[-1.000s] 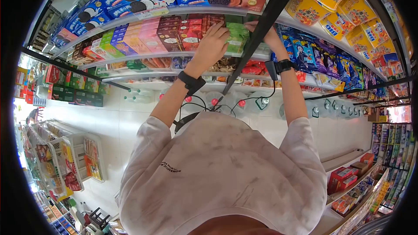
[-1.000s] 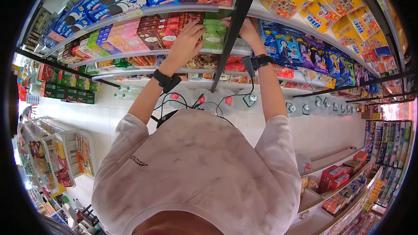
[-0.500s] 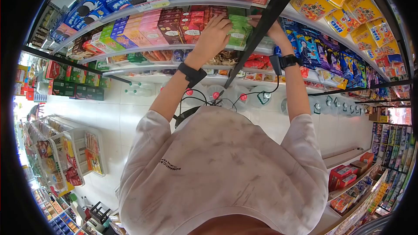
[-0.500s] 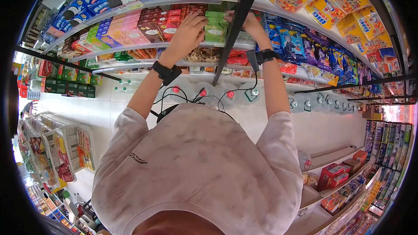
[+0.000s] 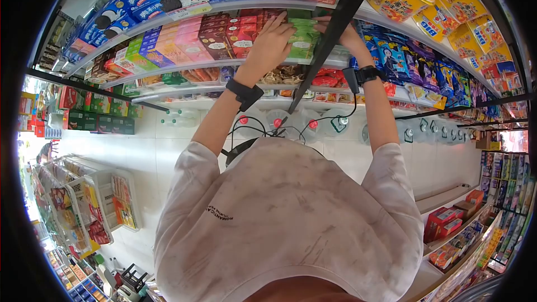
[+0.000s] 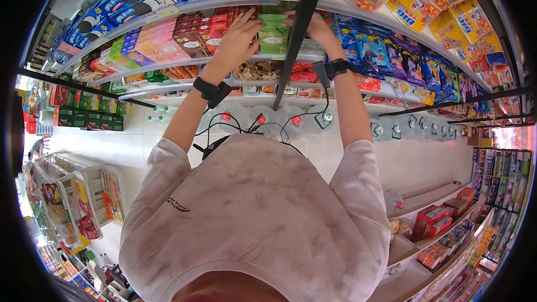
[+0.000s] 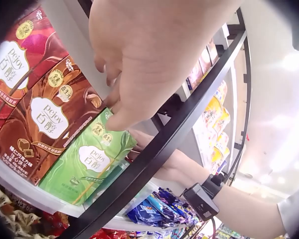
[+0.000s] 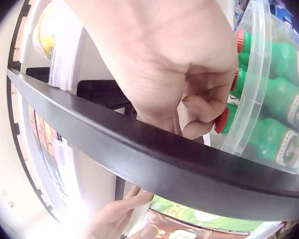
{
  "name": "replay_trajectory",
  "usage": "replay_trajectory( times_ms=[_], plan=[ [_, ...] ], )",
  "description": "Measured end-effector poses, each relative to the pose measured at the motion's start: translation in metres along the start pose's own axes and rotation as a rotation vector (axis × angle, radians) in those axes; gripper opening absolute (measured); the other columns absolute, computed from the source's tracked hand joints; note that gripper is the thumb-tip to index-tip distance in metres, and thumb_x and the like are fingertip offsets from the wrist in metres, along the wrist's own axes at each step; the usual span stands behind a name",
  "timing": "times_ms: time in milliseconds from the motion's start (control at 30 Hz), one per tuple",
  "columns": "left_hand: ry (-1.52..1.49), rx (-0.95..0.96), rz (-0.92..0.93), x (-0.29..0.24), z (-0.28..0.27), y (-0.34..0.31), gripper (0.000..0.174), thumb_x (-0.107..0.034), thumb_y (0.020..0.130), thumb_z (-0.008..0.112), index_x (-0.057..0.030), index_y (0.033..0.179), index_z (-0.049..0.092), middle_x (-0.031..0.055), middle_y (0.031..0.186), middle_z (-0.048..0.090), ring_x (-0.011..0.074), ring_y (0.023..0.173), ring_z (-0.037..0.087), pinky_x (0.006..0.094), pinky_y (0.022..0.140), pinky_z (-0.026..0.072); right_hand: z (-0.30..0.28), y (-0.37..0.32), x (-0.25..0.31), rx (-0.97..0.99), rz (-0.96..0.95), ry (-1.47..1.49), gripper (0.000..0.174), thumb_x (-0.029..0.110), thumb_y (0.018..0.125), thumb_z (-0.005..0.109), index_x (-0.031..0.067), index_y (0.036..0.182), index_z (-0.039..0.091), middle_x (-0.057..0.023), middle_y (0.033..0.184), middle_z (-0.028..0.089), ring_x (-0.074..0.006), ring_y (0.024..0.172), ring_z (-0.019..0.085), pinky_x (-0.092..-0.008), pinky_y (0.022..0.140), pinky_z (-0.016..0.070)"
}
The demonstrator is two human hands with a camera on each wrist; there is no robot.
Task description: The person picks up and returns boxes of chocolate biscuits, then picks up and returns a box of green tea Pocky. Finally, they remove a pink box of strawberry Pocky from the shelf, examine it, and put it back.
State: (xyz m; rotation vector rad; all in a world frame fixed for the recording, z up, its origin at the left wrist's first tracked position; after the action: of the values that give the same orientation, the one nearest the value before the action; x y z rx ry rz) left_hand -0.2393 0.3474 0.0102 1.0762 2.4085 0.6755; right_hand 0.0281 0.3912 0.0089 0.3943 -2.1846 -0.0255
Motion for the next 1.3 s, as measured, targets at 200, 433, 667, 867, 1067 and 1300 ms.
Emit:
replay_trajectory(
  times_ms=[200,433,667,867,1067,1300],
  plan=[
    [-0.019,-0.027,0.002,0.002,0.005,-0.001,0.037,-0.007,0.088,0.07,-0.0019,0.124,0.069,0.0141,0.131,0.065,0.0362,0.144,0.046,0.0498,0.125,0.035,0.001,0.002,-0.006,-0.014,-0.028,-0.045,0.031,0.022,0.096,0.078,0.0023,0.12,0.077,-0.0095,0.119,0.075,-0.0162,0.1,0.071,-0.0313,0.088,0.0566],
    [-0.027,-0.035,0.02,0.005,0.007,0.003,0.036,-0.007,0.087,0.07,-0.0009,0.123,0.069,0.0146,0.128,0.063,0.0367,0.143,0.047,0.05,0.125,0.0351,0.005,-0.005,-0.007,-0.057,-0.092,0.07,0.033,0.022,0.096,0.077,0.0006,0.121,0.076,-0.0097,0.118,0.075,-0.0153,0.1,0.071,-0.0311,0.085,0.0563],
    [-0.04,-0.045,0.013,0.005,0.011,0.012,0.034,-0.011,0.089,0.073,0.0019,0.12,0.069,0.0172,0.124,0.062,0.0385,0.136,0.052,0.0492,0.122,0.0393,0.005,-0.011,0.0,-0.083,-0.048,0.145,0.034,0.022,0.097,0.076,-0.0008,0.123,0.075,-0.007,0.11,0.076,-0.0114,0.093,0.069,-0.0284,0.079,0.0548],
    [-0.061,-0.024,-0.013,0.001,0.005,0.02,0.035,-0.013,0.09,0.073,0.0026,0.121,0.068,0.0176,0.121,0.062,0.0388,0.128,0.057,0.0488,0.117,0.0429,0.007,-0.006,-0.013,-0.128,-0.196,0.31,0.03,0.022,0.101,0.072,0.0026,0.124,0.074,0.0019,0.088,0.072,-0.0064,0.079,0.063,-0.0262,0.068,0.0499],
    [-0.136,-0.082,-0.067,-0.009,-0.027,0.001,0.035,-0.012,0.092,0.073,0.0012,0.123,0.068,0.0176,0.123,0.064,0.0383,0.125,0.059,0.0471,0.11,0.0476,-0.011,-0.038,-0.015,-0.272,0.111,0.353,0.03,0.018,0.104,0.066,0.0004,0.128,0.071,0.0019,0.098,0.075,-0.0021,0.07,0.054,-0.0222,0.06,0.0427],
    [-0.217,-0.099,-0.501,-0.024,-0.118,-0.083,0.023,-0.006,0.094,0.073,0.0003,0.116,0.07,0.0159,0.112,0.071,0.0337,0.103,0.07,0.0406,0.087,0.0548,-0.004,-0.156,0.029,-0.459,0.251,0.439,0.03,0.026,0.108,0.061,0.0013,0.123,0.072,-0.0019,0.109,0.076,-0.0018,0.067,0.049,-0.0203,0.057,0.0367]
  ],
)
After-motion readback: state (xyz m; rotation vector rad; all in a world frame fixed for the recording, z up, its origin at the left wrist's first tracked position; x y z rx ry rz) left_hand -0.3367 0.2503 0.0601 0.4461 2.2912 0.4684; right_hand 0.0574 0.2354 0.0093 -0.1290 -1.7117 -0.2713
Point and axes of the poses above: each hand's wrist, its own y-axis towards the middle knuckle, its own z-axis out of the palm, x = y × z, the point moved 1 cm from there along y, towards the middle knuckle
